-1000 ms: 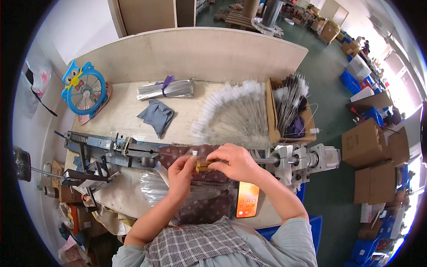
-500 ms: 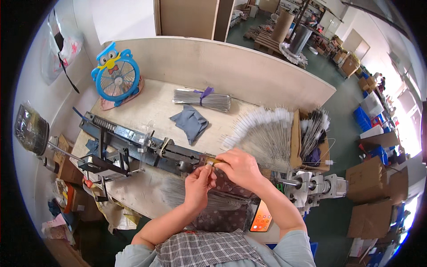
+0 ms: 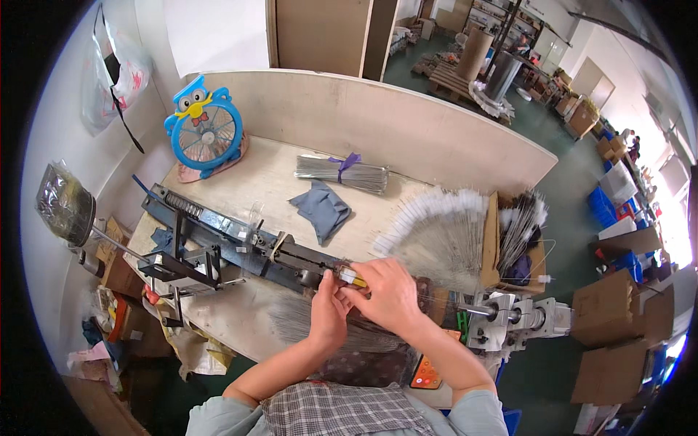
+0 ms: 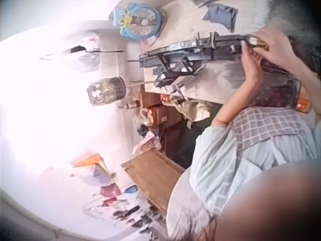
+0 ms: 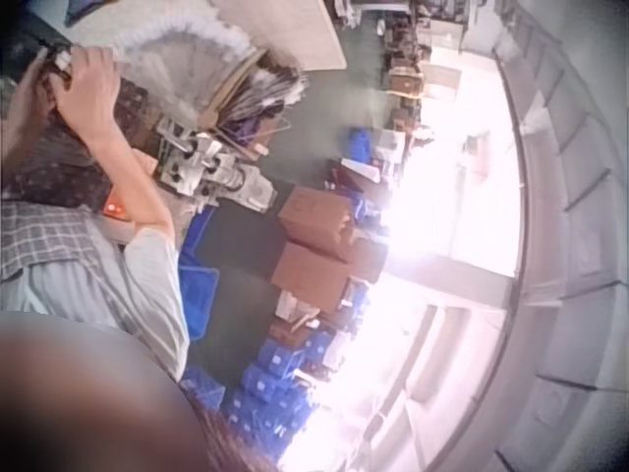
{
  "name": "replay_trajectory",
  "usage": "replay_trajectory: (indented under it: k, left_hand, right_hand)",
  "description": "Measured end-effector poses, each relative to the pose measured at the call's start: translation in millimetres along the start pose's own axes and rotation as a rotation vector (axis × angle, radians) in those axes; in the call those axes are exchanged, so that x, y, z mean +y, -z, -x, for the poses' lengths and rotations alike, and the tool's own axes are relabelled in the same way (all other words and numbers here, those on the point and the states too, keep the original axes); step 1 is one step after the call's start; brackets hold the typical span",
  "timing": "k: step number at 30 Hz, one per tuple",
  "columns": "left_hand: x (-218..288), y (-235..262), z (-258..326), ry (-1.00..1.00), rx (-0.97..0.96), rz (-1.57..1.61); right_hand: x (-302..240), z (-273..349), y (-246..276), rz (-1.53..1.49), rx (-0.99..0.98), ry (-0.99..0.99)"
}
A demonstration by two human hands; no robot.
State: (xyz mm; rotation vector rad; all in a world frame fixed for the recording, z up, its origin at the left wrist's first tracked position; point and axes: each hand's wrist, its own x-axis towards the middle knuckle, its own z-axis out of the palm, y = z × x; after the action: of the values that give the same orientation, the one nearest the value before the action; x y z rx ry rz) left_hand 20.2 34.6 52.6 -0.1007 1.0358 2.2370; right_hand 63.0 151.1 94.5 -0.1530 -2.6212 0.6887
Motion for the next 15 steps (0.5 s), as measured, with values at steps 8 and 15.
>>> replay_trajectory:
  k: [8,15]
  left_hand:
    - [-13,5,-5,-0.022,0.029,0.062]
    - [-9,5,-4,-0.071,0.010,0.081]
  right_hand:
    - [8,7,2,0.110,0.146,0.178]
    - [14,7,7,0.091,0.104,0.216]
